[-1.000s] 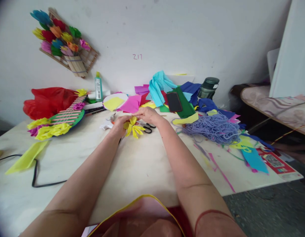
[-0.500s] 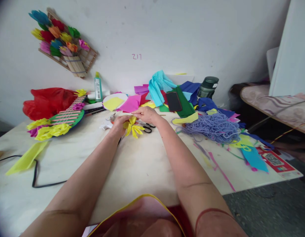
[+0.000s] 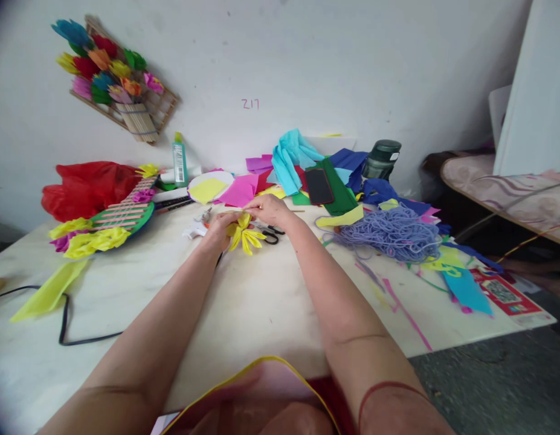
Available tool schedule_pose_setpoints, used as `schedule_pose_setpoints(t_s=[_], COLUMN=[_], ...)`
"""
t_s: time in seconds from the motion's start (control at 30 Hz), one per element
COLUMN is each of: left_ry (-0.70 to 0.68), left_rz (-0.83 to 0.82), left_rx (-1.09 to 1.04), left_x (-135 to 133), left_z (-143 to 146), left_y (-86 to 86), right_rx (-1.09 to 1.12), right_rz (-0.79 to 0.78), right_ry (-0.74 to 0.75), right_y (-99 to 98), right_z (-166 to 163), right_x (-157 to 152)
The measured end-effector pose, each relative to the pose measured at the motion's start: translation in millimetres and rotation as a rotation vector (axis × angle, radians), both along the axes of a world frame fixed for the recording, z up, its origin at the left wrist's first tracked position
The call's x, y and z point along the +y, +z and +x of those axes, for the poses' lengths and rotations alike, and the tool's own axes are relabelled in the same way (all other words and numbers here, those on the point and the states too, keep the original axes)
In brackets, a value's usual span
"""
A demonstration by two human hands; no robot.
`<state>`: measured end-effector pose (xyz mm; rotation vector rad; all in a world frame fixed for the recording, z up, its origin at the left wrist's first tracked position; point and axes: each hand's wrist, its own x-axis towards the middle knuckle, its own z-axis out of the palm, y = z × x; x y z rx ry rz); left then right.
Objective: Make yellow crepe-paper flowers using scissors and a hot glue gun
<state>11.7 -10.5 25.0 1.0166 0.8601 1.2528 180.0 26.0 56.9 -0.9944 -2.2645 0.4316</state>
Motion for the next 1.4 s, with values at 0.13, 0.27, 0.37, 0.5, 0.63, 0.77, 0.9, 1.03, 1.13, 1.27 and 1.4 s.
schedule_pose_setpoints(t_s=[0.13, 0.27, 0.37, 0.5, 0.63, 0.77, 0.9, 1.03, 1.13, 1.27, 1.4], left_ry=[-0.010, -0.010, -0.011, -0.010, 0.000, 0.004, 0.006, 0.012, 0.008, -0.010, -0.028], left_rz=[-0.006, -0.035, -0.056, -0.087, -0.083, -0.075, -0.074, -0.055, -0.033, -0.014, 0.009], left_rx=[-0.017, -0.039, -0.079, -0.109, -0.100, -0.084, -0.080, -0.073, -0.072, -0.075, -0.056], left_x=[-0.1, 0.0, 0.8, 2.1, 1.6, 0.3, -0.9, -1.0, -0.1, 2.0, 2.5], left_z=[-0.4, -1.1, -0.8, 0.2, 0.8, 0.6, 0.5, 0.2, -0.4, -1.9, -2.9], left_y=[-0.1, 0.4, 0.4, -0.3, -0.6, 0.4, 1.2, 0.6, -0.7, -3.0, -4.1], right_rx=[0.030, 0.019, 0.007, -0.012, -0.028, -0.040, -0.045, -0.034, -0.013, 0.014, 0.001], right_rz=[-0.038, -0.006, 0.023, 0.071, 0.085, 0.084, 0.086, 0.076, 0.063, 0.000, 0.001], right_ry=[0.013, 0.094, 0.137, 0.139, 0.119, 0.118, 0.127, 0.127, 0.125, 0.080, 0.043], right_y=[1.1, 0.7, -0.5, -2.2, -2.6, -1.9, -1.7, -1.7, -0.7, 2.2, 5.3], right_z=[0.4, 2.6, 3.9, 4.8, 4.9, 4.8, 4.9, 4.5, 3.4, 0.6, -1.8], right_x=[0.4, 2.5, 4.6, 7.4, 7.7, 7.0, 6.7, 5.8, 3.7, -1.2, -5.5])
